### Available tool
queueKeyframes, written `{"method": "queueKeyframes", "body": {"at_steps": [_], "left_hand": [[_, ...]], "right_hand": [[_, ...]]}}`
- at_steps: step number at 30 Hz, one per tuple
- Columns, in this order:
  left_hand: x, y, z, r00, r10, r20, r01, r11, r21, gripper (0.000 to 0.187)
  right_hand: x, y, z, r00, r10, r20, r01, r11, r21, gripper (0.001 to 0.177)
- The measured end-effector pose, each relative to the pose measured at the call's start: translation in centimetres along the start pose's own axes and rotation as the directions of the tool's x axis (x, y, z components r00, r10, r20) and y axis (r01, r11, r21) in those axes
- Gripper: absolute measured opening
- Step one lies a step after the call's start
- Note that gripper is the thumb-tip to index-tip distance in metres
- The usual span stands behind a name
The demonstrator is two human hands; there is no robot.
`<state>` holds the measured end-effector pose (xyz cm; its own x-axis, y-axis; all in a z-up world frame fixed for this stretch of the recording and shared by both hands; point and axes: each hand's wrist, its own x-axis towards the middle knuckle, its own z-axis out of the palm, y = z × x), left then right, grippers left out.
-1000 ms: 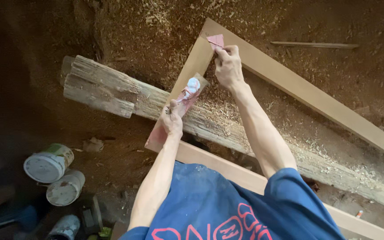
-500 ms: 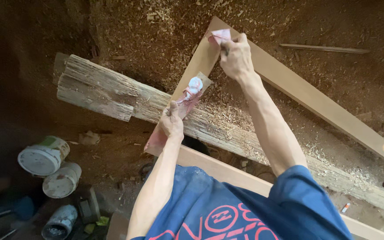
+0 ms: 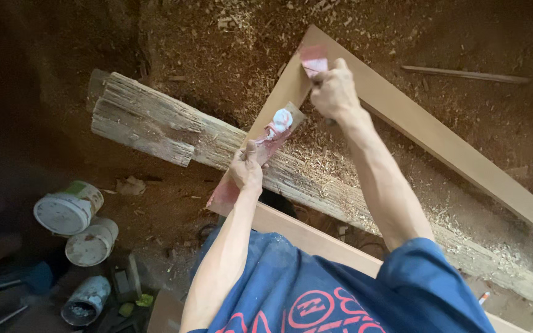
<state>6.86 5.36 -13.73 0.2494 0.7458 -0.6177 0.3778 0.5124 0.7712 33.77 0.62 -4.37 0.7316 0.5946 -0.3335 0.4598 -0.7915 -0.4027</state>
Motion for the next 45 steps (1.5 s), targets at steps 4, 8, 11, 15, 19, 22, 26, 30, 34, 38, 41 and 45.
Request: {"method": "queueKeyframes", "body": {"at_steps": [4,8,11,15,19,22,26,30,34,38,41,45], "left_hand": [[0.1,-0.3,0.1,0.998,-0.043,0.044,0.048,0.993,-0.109,0.073],[0.0,-0.6,0.1,0.998,-0.039,0.05,0.046,0.991,-0.127,0.072],[0.0,-0.3,0.0,0.999,-0.01,0.032,0.013,0.997,-0.076,0.073],[-0.1,0.3,0.0,0.997,-0.042,0.065,0.051,0.989,-0.136,0.075],[-0.6,1.3,-0.2,0.998,-0.063,0.032,0.064,0.997,-0.042,0.075],[-0.4,1.5,0.1,0.998,-0.05,0.036,0.051,0.998,-0.031,0.075],[-0.3,1.3,0.1,0.996,-0.085,0.023,0.085,0.996,-0.019,0.072],[-0.3,1.1,-0.1,0.998,-0.042,0.046,0.045,0.997,-0.065,0.069],[0.1,0.5,0.1,0.998,-0.048,0.05,0.051,0.996,-0.069,0.07],[0.1,0.2,0.1,0.997,-0.066,0.044,0.069,0.995,-0.071,0.072],[0.1,0.4,0.1,0.996,-0.069,0.054,0.074,0.992,-0.097,0.072],[-0.3,1.8,-0.1,0.996,-0.084,0.03,0.085,0.996,-0.034,0.072]], "right_hand": [[0.5,-0.2,-0.6,0.994,0.02,-0.107,-0.003,0.988,0.157,0.028],[0.2,-0.4,0.5,0.991,-0.112,-0.071,0.114,0.993,0.015,0.042],[0.4,-0.3,-0.2,0.997,-0.065,-0.048,0.066,0.997,0.029,0.034],[1.2,-0.1,1.3,0.983,-0.139,-0.116,0.147,0.987,0.068,0.032],[0.6,0.1,0.8,0.996,-0.086,0.012,0.086,0.996,-0.005,0.032],[0.5,0.7,-0.7,0.998,0.059,0.037,-0.062,0.995,0.074,0.029],[0.7,1.8,0.4,0.948,-0.276,-0.162,0.279,0.96,-0.001,0.055],[-1.0,1.5,-0.3,0.99,-0.135,-0.028,0.133,0.99,-0.053,0.057],[-1.1,1.4,-2.5,0.994,0.024,0.107,-0.015,0.997,-0.081,0.038],[2.1,1.5,-1.1,0.997,-0.005,-0.078,0.012,0.995,0.1,0.029],[2.9,1.4,1.4,0.998,-0.04,-0.047,0.043,0.997,0.064,0.025],[0.7,0.7,0.3,0.995,-0.05,0.092,0.055,0.997,-0.05,0.035]]}}
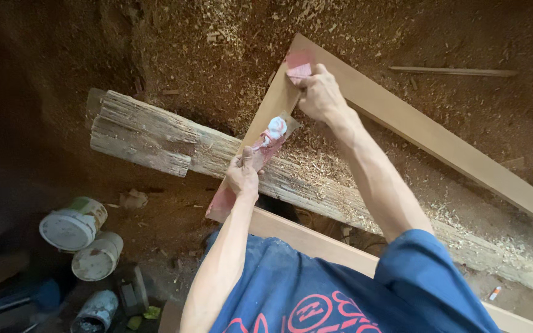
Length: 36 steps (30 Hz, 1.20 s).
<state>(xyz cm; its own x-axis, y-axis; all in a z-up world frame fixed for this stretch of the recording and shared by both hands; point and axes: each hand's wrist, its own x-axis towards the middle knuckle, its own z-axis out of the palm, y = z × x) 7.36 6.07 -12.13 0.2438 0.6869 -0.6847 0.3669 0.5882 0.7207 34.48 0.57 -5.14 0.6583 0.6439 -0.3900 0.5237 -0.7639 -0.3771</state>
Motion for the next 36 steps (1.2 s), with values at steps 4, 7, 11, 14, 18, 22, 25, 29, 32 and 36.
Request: {"method": "queueKeyframes", "body": {"at_steps": [4,7,11,14,18,22,25,29,32,36], "left_hand": [[-0.6,0.8,-0.1,1.0,-0.027,0.005,0.027,0.999,0.037,0.071],[-0.5,0.3,-0.2,1.0,-0.013,0.016,0.012,1.0,0.012,0.072],[0.2,-0.3,0.0,0.998,0.045,0.034,-0.044,0.998,-0.038,0.074],[0.3,-0.9,-0.1,0.999,0.03,0.037,-0.03,1.0,-0.009,0.073],[0.6,-1.0,-0.1,0.999,0.032,0.044,-0.031,0.999,-0.03,0.073],[0.4,-0.6,0.1,0.999,0.011,0.033,-0.01,0.999,-0.036,0.071],[0.4,-0.6,0.1,0.999,0.03,0.033,-0.029,0.999,-0.02,0.071],[0.7,-1.5,0.0,0.999,0.023,0.036,-0.021,0.999,-0.038,0.069],[0.7,-1.9,-0.1,0.988,0.153,-0.016,-0.149,0.98,0.128,0.067],[0.4,-1.0,-0.2,0.999,0.031,0.01,-0.032,0.995,0.096,0.07]], "right_hand": [[-1.3,-0.3,-2.5,0.998,-0.05,-0.041,0.046,0.995,-0.091,0.056],[-1.5,-0.1,-1.2,0.999,-0.031,-0.033,0.025,0.985,-0.173,0.066],[-3.6,0.2,0.0,0.999,-0.004,-0.052,0.004,1.0,0.001,0.052],[-3.1,0.9,-0.7,0.985,-0.016,-0.174,0.029,0.997,0.073,0.025],[0.0,0.5,-0.7,0.974,0.101,-0.201,-0.063,0.98,0.189,0.019],[-0.4,-0.3,2.1,0.941,-0.135,-0.311,0.164,0.984,0.07,0.03],[0.0,0.0,1.4,0.974,-0.053,-0.221,0.096,0.978,0.187,0.024],[1.8,-0.9,0.8,0.965,0.088,-0.245,-0.035,0.976,0.215,0.017],[2.1,-2.1,1.8,0.962,0.069,-0.263,-0.03,0.989,0.147,0.02],[2.0,-1.9,1.0,0.971,0.122,-0.207,-0.082,0.978,0.19,0.018]]}}
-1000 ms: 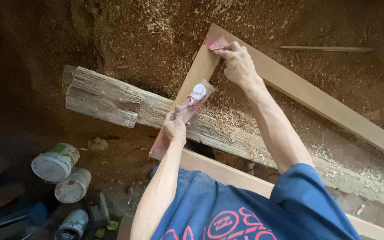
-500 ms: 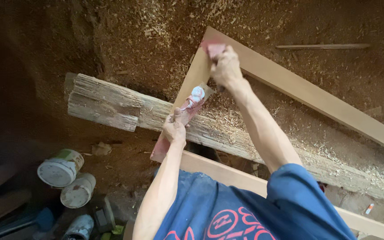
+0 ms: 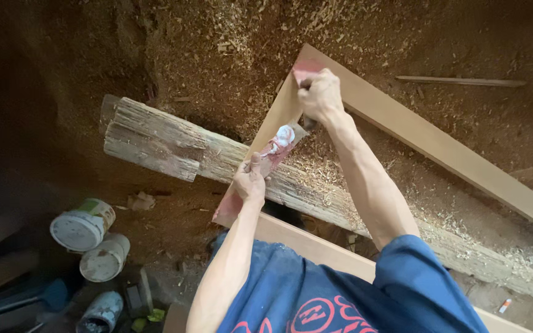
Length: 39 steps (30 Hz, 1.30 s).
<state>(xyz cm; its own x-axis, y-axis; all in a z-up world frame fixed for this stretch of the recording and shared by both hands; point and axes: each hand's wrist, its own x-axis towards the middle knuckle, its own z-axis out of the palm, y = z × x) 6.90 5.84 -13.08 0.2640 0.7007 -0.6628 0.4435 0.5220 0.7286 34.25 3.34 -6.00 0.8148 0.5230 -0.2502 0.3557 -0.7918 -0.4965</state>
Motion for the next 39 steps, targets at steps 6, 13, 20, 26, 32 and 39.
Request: {"method": "queueKeyframes", "body": {"at_steps": [6,13,20,26,32,39], "left_hand": [[0.6,-1.0,0.4,1.0,0.018,0.021,-0.017,0.997,-0.077,0.072],[0.4,-1.0,0.1,0.999,-0.034,0.025,0.036,0.997,-0.075,0.072],[0.0,0.2,0.2,1.0,0.001,0.014,-0.001,0.999,-0.032,0.072],[-0.6,1.1,-0.1,1.0,-0.008,0.008,0.008,1.0,0.004,0.075],[-0.6,1.3,0.0,1.0,-0.022,0.022,0.023,0.998,-0.056,0.076],[-0.4,0.9,0.0,0.999,-0.045,0.014,0.045,0.999,-0.016,0.073]], "right_hand": [[-0.1,-0.1,-0.7,0.998,-0.052,0.033,0.054,0.997,-0.059,0.022],[-2.2,1.4,-0.7,0.985,-0.172,0.029,0.174,0.982,-0.075,0.03],[-0.7,2.7,-3.7,0.987,-0.138,0.081,0.151,0.972,-0.178,0.031],[2.6,1.0,-4.2,0.953,-0.22,0.209,0.288,0.877,-0.385,0.042],[0.8,3.0,-4.8,0.94,-0.136,0.313,0.27,0.857,-0.438,0.052],[-2.6,2.2,-6.2,0.955,-0.029,0.296,0.157,0.895,-0.418,0.053]]}}
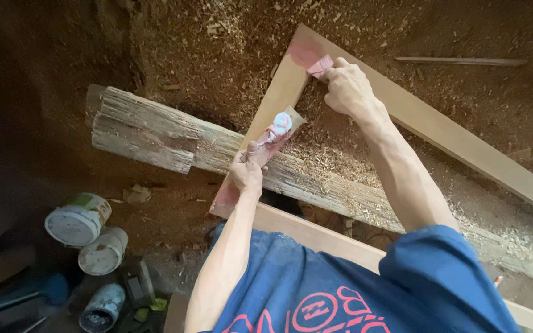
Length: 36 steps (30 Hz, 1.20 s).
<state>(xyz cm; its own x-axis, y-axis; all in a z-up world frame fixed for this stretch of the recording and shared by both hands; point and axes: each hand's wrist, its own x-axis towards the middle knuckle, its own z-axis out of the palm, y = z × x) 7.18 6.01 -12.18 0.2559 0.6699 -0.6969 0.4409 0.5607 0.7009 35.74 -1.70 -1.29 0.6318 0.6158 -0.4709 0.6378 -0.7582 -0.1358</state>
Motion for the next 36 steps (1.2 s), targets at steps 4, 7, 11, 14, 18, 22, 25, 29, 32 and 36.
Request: {"method": "queueKeyframes", "body": {"at_steps": [4,7,11,14,18,22,25,29,32,36], "left_hand": [[0.5,-0.8,0.0,0.996,0.088,-0.004,-0.088,0.996,0.011,0.073],[0.6,-0.9,0.2,0.999,0.034,0.027,-0.032,0.996,-0.079,0.073],[0.5,-0.6,0.1,0.999,0.043,0.032,-0.04,0.994,-0.097,0.073],[0.3,-0.3,0.2,0.999,0.043,0.03,-0.04,0.994,-0.097,0.073],[-0.2,0.3,-0.2,0.999,-0.026,0.021,0.026,1.0,0.005,0.071],[-0.3,0.5,-0.3,0.999,0.049,-0.007,-0.048,0.998,0.044,0.071],[-0.2,0.4,-0.1,0.999,0.037,0.007,-0.037,0.999,0.017,0.072],[0.1,0.0,0.1,0.999,0.014,0.036,-0.012,0.998,-0.054,0.071],[0.1,0.3,0.1,1.0,0.023,0.02,-0.023,1.0,-0.019,0.068],[0.0,0.3,0.2,0.999,-0.028,0.032,0.03,0.997,-0.072,0.067]], "right_hand": [[0.9,0.4,2.2,0.957,-0.125,-0.26,0.175,0.969,0.175,0.045],[0.3,-1.1,5.1,0.969,-0.021,-0.245,0.116,0.919,0.378,0.054],[-1.2,-1.9,3.4,0.989,0.008,-0.149,0.044,0.939,0.342,0.034],[-0.7,-1.4,1.6,0.986,0.078,-0.146,-0.015,0.92,0.393,0.03],[1.7,-2.6,2.2,0.961,0.18,-0.209,-0.066,0.886,0.46,0.026],[0.7,-4.9,3.0,0.949,0.055,-0.31,0.072,0.922,0.381,0.023],[0.7,-4.5,1.2,0.968,0.243,0.069,-0.237,0.776,0.585,0.033],[1.9,-5.1,1.7,0.951,0.084,-0.299,0.047,0.912,0.407,0.024],[1.4,-6.6,2.1,0.973,0.193,-0.127,-0.102,0.853,0.512,0.028],[2.3,-5.9,1.3,0.951,0.192,-0.242,-0.046,0.862,0.505,0.025]]}}
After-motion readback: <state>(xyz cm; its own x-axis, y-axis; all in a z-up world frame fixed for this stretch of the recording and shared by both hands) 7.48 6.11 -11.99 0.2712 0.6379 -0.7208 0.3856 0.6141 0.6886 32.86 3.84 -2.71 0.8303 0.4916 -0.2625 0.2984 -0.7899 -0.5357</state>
